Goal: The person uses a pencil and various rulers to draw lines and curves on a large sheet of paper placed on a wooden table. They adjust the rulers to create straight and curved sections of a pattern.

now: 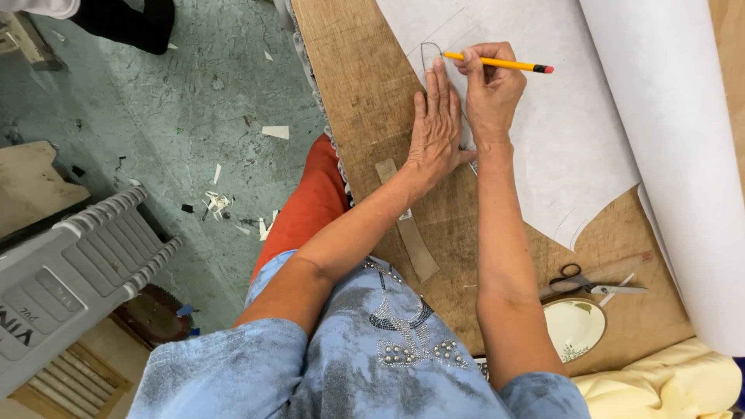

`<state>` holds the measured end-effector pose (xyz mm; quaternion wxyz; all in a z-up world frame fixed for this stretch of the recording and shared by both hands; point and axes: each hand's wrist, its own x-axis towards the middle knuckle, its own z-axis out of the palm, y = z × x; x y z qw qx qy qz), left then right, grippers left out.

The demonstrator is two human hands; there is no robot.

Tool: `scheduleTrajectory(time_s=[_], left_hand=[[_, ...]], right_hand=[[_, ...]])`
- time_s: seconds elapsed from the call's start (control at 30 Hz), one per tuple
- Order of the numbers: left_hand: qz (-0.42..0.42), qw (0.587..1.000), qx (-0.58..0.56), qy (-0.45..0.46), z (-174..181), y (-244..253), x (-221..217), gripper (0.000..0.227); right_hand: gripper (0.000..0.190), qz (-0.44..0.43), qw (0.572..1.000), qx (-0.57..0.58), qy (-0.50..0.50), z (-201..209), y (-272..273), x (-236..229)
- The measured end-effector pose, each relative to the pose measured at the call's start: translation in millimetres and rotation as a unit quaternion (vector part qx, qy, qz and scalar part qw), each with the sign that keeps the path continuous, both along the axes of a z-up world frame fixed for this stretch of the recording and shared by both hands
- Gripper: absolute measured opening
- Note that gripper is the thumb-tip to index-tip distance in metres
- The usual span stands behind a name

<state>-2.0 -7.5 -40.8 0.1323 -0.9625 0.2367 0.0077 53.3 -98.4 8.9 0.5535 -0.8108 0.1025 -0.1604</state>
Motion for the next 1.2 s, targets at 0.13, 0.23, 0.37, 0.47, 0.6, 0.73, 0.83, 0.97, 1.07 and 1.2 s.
scheduleTrajectory(time_s=[0.13, 0.23, 0.37, 0.47, 0.6, 0.73, 0.83, 0.97, 1.07, 1.2], left_hand=[[-0.009, 1.0, -0.007, 0.01, 1, 1, 3, 0.149], [-0.004, 1.0, 0.005, 0.007, -1, -1, 0, 0.147], [-0.006, 1.0, 0.006, 0.008, -1, 0, 0, 0.149], [-0.013, 1.0, 0.018, 0.013, 5, 1, 2, 0.149], [-0.013, 0.999, 0.02, 0.023, 5, 2, 3, 0.149], [-0.007, 1.0, 0.015, 0.013, 0, 1, 3, 0.149], [-0.005, 1.0, 0.014, 0.021, 0, 1, 2, 0.148], [-0.009, 1.0, 0.009, 0.025, 3, 2, 3, 0.147], [-0.009, 1.0, 0.012, 0.026, 3, 4, 2, 0.154], [-0.01, 1.0, 0.018, -0.02, 7, 6, 1, 0.159]], right_hand=[[0.017, -0.019, 0.999, 0.036, -0.016, 0, 4, 5], [0.018, -0.013, 0.999, 0.033, -0.006, -1, 5, 4], [0.017, -0.012, 0.999, 0.033, -0.004, -2, 5, 7], [0.017, 0.0, 1.0, 0.029, -0.011, -3, 9, 15], [0.02, 0.031, 1.0, 0.003, 0.006, -2, 15, 24], [0.018, 0.033, 0.999, -0.01, 0.01, -3, 15, 27], [0.017, 0.046, 0.998, -0.031, -0.01, -4, 14, 28], [0.017, 0.048, 0.999, -0.023, 0.008, -2, 14, 31], [0.019, 0.058, 0.998, -0.021, 0.016, 0, 12, 37], [0.023, 0.11, 0.993, -0.043, 0.022, -5, 3, 50]])
